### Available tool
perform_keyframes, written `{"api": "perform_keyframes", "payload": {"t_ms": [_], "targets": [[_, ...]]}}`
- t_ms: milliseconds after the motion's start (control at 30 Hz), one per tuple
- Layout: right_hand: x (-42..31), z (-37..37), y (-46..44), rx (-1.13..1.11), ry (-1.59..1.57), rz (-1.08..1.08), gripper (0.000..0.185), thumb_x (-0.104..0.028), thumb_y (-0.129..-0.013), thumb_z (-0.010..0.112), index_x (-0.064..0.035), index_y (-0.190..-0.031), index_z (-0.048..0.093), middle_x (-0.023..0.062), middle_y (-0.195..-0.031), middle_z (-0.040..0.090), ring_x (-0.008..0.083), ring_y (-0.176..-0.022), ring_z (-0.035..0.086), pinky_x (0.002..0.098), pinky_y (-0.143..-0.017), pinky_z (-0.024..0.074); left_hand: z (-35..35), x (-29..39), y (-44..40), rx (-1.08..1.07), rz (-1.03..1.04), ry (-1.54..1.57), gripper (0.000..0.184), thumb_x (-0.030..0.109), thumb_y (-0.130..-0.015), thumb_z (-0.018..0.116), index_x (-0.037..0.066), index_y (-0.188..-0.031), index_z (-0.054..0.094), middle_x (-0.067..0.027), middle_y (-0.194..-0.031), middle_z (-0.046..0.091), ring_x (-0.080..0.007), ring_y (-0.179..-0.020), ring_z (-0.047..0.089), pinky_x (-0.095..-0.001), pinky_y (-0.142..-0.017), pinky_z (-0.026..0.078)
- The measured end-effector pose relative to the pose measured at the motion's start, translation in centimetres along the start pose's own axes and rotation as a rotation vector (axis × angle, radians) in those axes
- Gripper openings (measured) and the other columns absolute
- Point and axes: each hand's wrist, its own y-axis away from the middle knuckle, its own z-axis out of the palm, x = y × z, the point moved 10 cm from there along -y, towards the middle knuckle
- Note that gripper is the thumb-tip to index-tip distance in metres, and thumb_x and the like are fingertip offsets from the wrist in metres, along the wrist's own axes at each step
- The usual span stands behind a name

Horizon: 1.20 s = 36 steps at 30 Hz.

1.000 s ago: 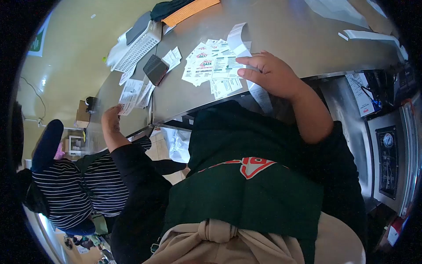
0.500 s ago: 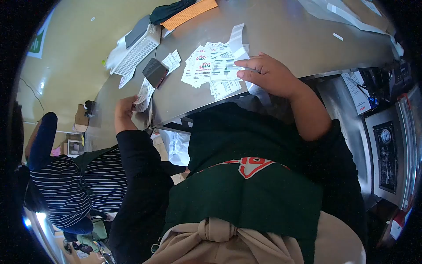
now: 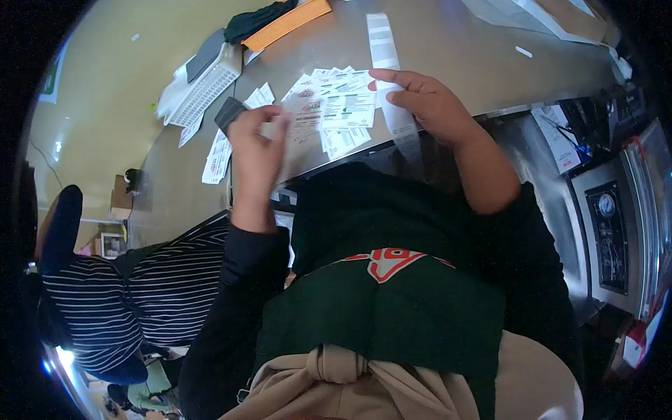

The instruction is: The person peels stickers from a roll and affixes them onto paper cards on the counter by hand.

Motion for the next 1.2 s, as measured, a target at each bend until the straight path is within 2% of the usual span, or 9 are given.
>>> {"api": "perform_keyframes", "payload": {"t_ms": [33, 167, 467, 567, 667, 767, 1067, 1167, 1200], "targets": [[-0.1, -0.1, 0.2, -0.007, -0.021, 0.010, 0.038, -0.013, -0.092, 0.052, -0.0062, -0.129, 0.055, 0.0103, -0.121, 0.061, 0.0166, -0.100, 0.058, 0.0289, -0.088, 0.0449, 0.4, 3.8, 0.1, 0.000, 0.101, 0.087, 0.013, 0.013, -0.075, 0.073, 0.006, -0.084, 0.068, -0.0085, -0.079, 0.065, -0.0273, -0.076, 0.059, -0.0370, -0.074, 0.044], [0.1, -0.7, 0.1, 0.008, -0.151, 0.005, 0.044, -0.009, -0.091, 0.051, -0.0055, -0.135, 0.048, 0.0092, -0.122, 0.061, 0.0162, -0.099, 0.059, 0.0299, -0.087, 0.0476, 4.2, 9.7, 1.4, -0.114, 0.098, 0.300, 0.013, 0.018, -0.077, 0.071, 0.006, -0.081, 0.069, -0.0126, -0.077, 0.065, -0.0296, -0.077, 0.060, -0.0396, -0.073, 0.045], [-0.3, -1.1, 0.1, 0.010, -0.212, 0.001, 0.051, -0.008, -0.087, 0.057, -0.0032, -0.136, 0.045, 0.0091, -0.123, 0.060, 0.0167, -0.097, 0.059, 0.0315, -0.083, 0.0499, 9.8, 9.6, 2.5, -0.424, -0.267, 0.612, 0.015, 0.015, -0.082, 0.068, 0.000, -0.080, 0.067, -0.0146, -0.067, 0.062, -0.0287, -0.064, 0.059, -0.0399, -0.063, 0.046], [0.0, -1.2, 0.1, -0.008, -0.231, -0.004, 0.054, -0.008, -0.085, 0.061, -0.0019, -0.136, 0.044, 0.0109, -0.122, 0.060, 0.0172, -0.095, 0.061, 0.0306, -0.080, 0.0509, 8.8, 9.8, 2.0, -0.365, -0.233, 0.488, 0.012, 0.013, -0.079, 0.070, 0.002, -0.080, 0.066, -0.0113, -0.071, 0.060, -0.0264, -0.070, 0.056, -0.0392, -0.070, 0.044], [0.1, -1.2, 0.1, -0.017, -0.223, 0.018, 0.057, -0.008, -0.083, 0.062, -0.0008, -0.137, 0.044, 0.0127, -0.122, 0.060, 0.0181, -0.094, 0.061, 0.0299, -0.078, 0.0514, 5.3, 11.6, 1.2, -0.038, 0.042, 0.312, 0.013, 0.016, -0.076, 0.070, 0.011, -0.088, 0.067, -0.0085, -0.088, 0.059, -0.0295, -0.090, 0.051, -0.0412, -0.080, 0.034], [-0.1, -1.3, 0.1, -0.024, -0.222, 0.024, 0.059, -0.007, -0.082, 0.062, -0.0006, -0.138, 0.042, 0.0132, -0.122, 0.060, 0.0189, -0.093, 0.062, 0.0299, -0.079, 0.0517, 4.8, 12.9, 1.4, 0.004, 0.200, 0.250, 0.019, 0.014, -0.071, 0.075, 0.012, -0.088, 0.068, -0.0059, -0.087, 0.054, -0.0240, -0.084, 0.047, -0.0366, -0.078, 0.033], [0.0, -1.3, -0.1, -0.046, -0.265, -0.002, 0.059, -0.006, -0.083, 0.060, 0.0001, -0.138, 0.040, 0.0121, -0.124, 0.059, 0.0200, -0.097, 0.062, 0.0331, -0.081, 0.0530, 3.0, 14.9, 2.6, 0.175, 0.432, 0.097, 0.019, 0.017, -0.072, 0.076, 0.012, -0.088, 0.067, -0.0041, -0.087, 0.053, -0.0246, -0.084, 0.046, -0.0367, -0.076, 0.032], [0.0, -1.4, 0.0, -0.032, -0.258, 0.031, 0.058, -0.005, -0.084, 0.059, 0.0011, -0.138, 0.040, 0.0122, -0.125, 0.059, 0.0194, -0.098, 0.062, 0.0326, -0.082, 0.0527, 3.7, 13.6, 1.8, 0.149, 0.272, 0.186, 0.020, 0.016, -0.071, 0.077, 0.012, -0.088, 0.067, -0.0046, -0.088, 0.053, -0.0242, -0.085, 0.047, -0.0371, -0.077, 0.033], [0.0, -1.3, 0.1, -0.022, -0.253, 0.045, 0.058, -0.004, -0.084, 0.059, 0.0015, -0.138, 0.040, 0.0123, -0.125, 0.058, 0.0191, -0.098, 0.061, 0.0321, -0.082, 0.0525, 3.7, 13.7, 1.8, 0.142, 0.293, 0.178, 0.020, 0.016, -0.071, 0.077, 0.012, -0.088, 0.067, -0.0047, -0.088, 0.053, -0.0242, -0.085, 0.047, -0.0372, -0.076, 0.033]]}}
